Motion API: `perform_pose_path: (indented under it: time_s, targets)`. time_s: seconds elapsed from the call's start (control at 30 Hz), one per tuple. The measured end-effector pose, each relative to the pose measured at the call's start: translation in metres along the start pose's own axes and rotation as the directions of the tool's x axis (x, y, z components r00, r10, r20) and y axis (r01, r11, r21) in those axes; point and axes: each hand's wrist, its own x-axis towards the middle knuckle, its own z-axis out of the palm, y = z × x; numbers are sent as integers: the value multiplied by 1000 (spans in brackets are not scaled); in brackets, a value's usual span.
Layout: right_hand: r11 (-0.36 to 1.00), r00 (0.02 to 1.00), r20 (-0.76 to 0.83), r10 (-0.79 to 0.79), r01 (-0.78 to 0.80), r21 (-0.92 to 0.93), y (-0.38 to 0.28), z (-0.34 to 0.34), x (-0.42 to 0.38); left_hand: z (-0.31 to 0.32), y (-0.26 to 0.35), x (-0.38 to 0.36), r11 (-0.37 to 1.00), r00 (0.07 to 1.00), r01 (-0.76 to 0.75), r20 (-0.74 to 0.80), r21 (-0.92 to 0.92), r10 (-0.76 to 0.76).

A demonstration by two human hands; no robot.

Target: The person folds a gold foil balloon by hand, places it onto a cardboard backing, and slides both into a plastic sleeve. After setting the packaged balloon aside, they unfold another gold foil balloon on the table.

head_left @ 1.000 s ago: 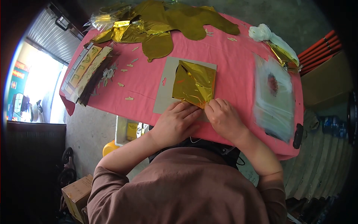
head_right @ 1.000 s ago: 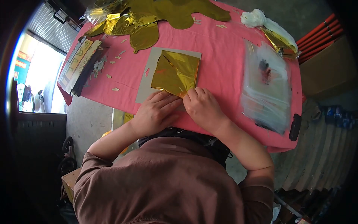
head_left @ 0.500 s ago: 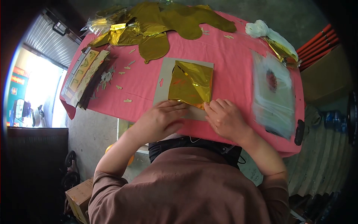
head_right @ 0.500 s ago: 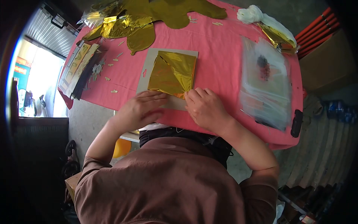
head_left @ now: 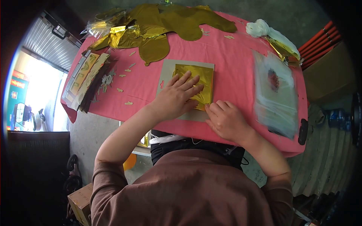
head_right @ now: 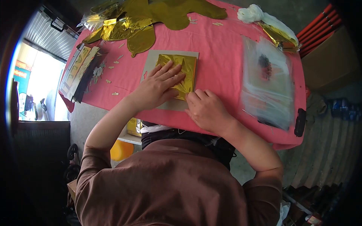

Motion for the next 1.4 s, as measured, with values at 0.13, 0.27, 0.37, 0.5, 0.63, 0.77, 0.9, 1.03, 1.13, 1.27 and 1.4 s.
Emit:
perform_pose_path:
  time_s: [0.13,0.27,0.37,0.5,0.63,0.77,0.9,1.03,1.13,1.27,1.4]
  targets:
    - [1000,1000,-25,-8,9,23,2,2,-1,7,-5,-6,996,998,34,47,86,-39]
    - [998,997,-74,20,-15,69,7,4,0,2,1,-4,979,994,66,73,191,-81]
    - [982,993,-105,54,-33,188,14,4,3,3,1,-5,980,994,69,75,185,-85]
    - [929,956,-132,263,-214,302,32,19,19,5,-1,-4,980,994,66,75,190,-81]
    - [943,948,-130,291,-261,209,41,40,40,6,-2,-4,977,993,68,83,204,-86]
    - [935,948,-37,316,-304,181,43,50,46,6,-4,-5,983,994,79,63,163,-91]
    - [936,948,-19,317,-310,165,43,51,46,5,-4,-6,984,987,160,13,78,-162]
    - [940,950,25,312,-312,137,43,49,47,12,-7,-8,963,973,231,-55,139,-225]
    - [946,950,65,306,-311,95,40,48,46,14,-6,-7,946,963,270,-60,180,-263]
    - [955,956,62,288,-291,52,42,48,46,13,-6,-4,921,944,331,-86,204,-320]
    - [954,954,73,291,-295,54,43,48,47,5,-13,0,894,919,395,-81,210,-387]
